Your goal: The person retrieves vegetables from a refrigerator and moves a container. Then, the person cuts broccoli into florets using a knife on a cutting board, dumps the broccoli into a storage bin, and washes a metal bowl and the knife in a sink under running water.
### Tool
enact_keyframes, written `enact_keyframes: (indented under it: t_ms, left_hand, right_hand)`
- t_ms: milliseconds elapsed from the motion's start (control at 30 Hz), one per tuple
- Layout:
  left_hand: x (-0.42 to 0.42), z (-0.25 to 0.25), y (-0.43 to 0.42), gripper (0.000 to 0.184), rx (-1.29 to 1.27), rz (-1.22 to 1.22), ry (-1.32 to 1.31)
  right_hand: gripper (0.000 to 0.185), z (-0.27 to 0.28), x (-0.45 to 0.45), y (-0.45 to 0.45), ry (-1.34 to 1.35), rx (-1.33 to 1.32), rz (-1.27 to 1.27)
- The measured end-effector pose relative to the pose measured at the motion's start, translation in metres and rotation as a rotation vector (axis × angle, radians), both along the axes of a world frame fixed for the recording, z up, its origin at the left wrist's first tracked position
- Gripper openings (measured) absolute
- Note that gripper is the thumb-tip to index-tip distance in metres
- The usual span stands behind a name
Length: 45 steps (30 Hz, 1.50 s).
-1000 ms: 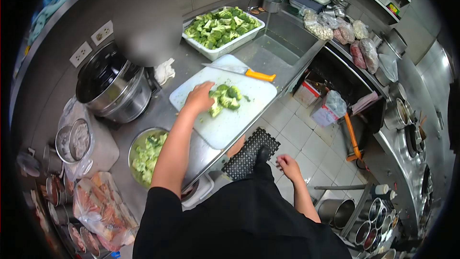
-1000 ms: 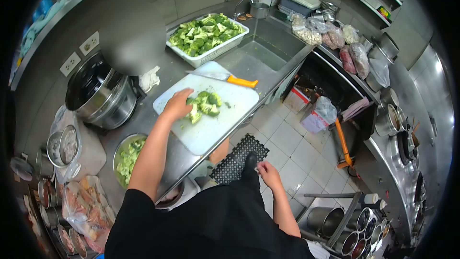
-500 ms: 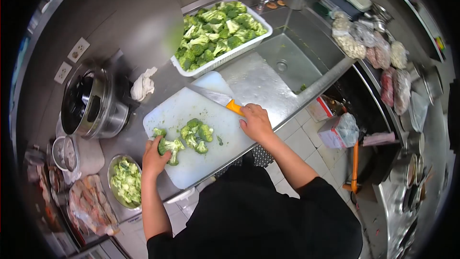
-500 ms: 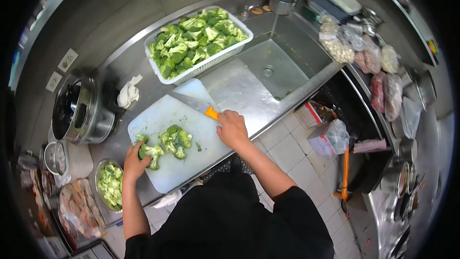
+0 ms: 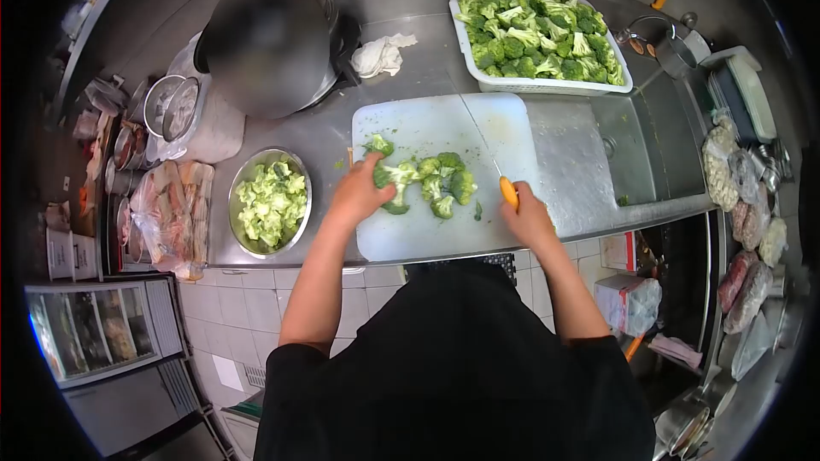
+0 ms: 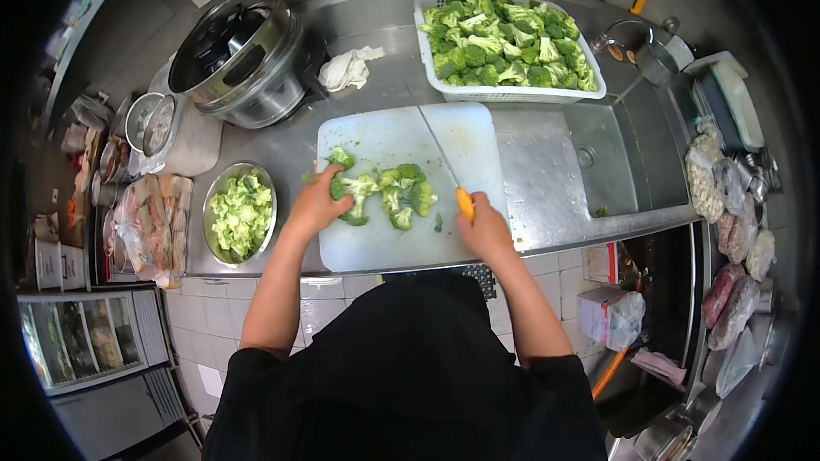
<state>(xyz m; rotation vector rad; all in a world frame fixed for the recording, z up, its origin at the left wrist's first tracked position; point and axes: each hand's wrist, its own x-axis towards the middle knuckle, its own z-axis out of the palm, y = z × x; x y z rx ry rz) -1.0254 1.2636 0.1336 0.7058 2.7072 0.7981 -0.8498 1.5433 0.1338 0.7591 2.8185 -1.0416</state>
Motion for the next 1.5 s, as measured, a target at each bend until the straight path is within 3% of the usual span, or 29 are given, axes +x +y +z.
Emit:
enact_keyframes:
  t_ms: [133,233,567,1233,1500]
  left_hand:
    - [0.003,-0.003,0.021,0.074,-0.006,-0.055,-0.125]
    - [0.002,-0.015,0.022,0.067,0.040,-0.031,-0.040]
    - [-0.002,-0.011,0.018,0.074,-0.027,-0.072,-0.144]
    - [-0.020,-0.015,0.024,0.064,-0.064,-0.200,-0.091]
    - [-0.026,-0.039,0.012,0.065,0.064,-0.197,-0.071]
  right_hand:
    - [0.042,0.006,0.014,-0.068,0.104,-0.256,0.009]
    - [0.039,0.003,0.005,-0.096,0.062,-0.320,0.067]
    - [0.037,-0.013,-0.006,-0.106,0.012,-0.159,0.151]
    - [0.034,-0.020,-0.037,-0.119,-0.090,-0.132,0.153]
    - [0.035,-0.042,-0.050,-0.119,-0.061,-0.036,0.158]
